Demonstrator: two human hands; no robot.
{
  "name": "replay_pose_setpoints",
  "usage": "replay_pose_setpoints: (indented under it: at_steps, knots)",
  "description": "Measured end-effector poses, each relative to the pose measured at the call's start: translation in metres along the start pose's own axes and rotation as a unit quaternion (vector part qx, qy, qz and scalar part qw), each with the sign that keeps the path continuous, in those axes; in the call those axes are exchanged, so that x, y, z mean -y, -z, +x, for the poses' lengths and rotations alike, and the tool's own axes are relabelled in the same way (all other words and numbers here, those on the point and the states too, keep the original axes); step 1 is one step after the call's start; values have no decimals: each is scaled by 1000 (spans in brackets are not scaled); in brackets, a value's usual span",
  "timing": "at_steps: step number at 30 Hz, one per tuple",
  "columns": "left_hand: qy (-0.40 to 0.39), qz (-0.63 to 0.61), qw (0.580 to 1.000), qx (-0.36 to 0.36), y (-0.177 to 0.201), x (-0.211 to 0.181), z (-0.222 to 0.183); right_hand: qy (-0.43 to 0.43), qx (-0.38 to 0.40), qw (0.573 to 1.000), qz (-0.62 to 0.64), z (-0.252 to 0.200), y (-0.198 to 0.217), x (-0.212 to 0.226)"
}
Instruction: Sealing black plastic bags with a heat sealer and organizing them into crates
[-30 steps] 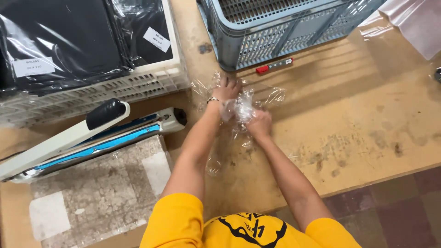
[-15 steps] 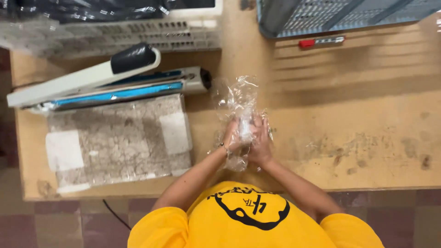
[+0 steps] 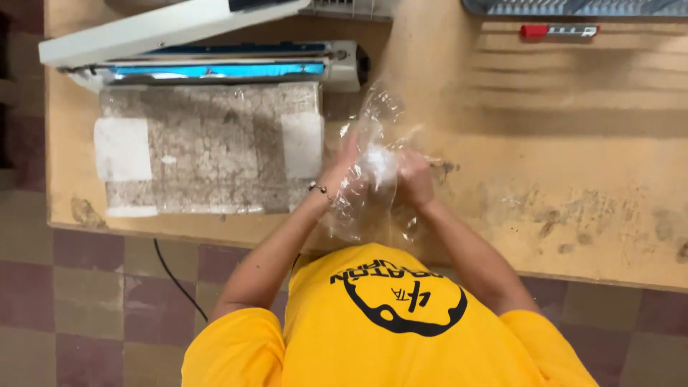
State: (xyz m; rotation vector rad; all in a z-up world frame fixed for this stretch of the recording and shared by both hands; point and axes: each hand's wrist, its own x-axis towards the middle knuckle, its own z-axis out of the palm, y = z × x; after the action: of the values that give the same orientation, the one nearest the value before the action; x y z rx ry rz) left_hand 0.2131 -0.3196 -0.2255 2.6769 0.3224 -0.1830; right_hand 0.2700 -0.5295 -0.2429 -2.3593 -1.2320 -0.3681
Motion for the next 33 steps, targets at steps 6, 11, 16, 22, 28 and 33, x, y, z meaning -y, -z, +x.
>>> replay_pose_setpoints:
  at_steps: [6, 11, 16, 22, 28, 33]
  knots:
    - [30, -60, 988, 142, -60, 26, 27, -152, 164, 961, 161, -4, 10, -6]
    - [70, -242, 958, 136, 36, -32, -4, -201, 175, 952, 152, 25, 55, 19]
    - [102, -441, 880, 145, 95, -73, -35, -287, 174, 930, 149, 30, 67, 33]
    - [125, -657, 733, 124, 188, -120, -56, -363, 166, 906, 142, 63, 72, 28]
    - [132, -811, 567, 65, 252, -106, -61, -405, 175, 885, 148, 133, 42, 24]
    - [-10, -655, 737, -165, 236, -51, -92, -484, 172, 845, 151, 152, -47, 7]
